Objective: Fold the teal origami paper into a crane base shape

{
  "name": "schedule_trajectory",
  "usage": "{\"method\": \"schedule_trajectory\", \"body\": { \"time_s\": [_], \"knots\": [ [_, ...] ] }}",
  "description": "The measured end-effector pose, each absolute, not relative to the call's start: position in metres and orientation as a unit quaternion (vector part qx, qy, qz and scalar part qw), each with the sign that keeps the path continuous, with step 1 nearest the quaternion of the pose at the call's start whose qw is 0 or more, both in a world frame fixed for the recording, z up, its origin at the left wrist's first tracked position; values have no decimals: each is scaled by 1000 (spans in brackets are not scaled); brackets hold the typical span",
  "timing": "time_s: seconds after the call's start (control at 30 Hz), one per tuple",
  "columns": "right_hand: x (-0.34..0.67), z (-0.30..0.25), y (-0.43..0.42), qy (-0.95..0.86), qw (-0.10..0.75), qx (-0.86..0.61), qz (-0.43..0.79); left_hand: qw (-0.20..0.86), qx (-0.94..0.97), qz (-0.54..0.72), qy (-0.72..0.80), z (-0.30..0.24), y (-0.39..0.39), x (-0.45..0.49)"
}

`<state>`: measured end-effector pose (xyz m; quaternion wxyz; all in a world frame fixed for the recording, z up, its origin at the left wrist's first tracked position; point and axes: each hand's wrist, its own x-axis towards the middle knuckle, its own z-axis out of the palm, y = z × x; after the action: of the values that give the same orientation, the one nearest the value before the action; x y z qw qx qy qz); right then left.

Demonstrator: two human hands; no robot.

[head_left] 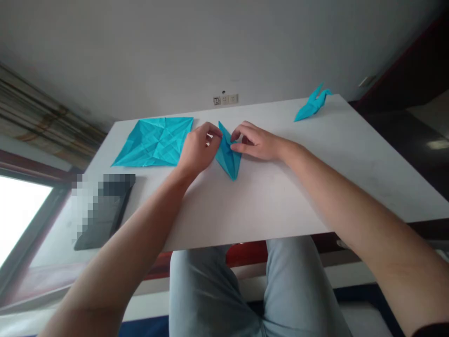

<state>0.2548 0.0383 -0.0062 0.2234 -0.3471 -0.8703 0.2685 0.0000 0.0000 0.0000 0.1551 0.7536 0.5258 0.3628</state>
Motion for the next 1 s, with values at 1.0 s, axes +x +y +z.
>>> {"method": "schedule_trajectory", "body": {
  "time_s": [1.0],
  "knots": [
    [256, -19, 40, -905, 161, -351, 178, 128, 735, 263, 612, -16, 9, -9]
  ]
}}
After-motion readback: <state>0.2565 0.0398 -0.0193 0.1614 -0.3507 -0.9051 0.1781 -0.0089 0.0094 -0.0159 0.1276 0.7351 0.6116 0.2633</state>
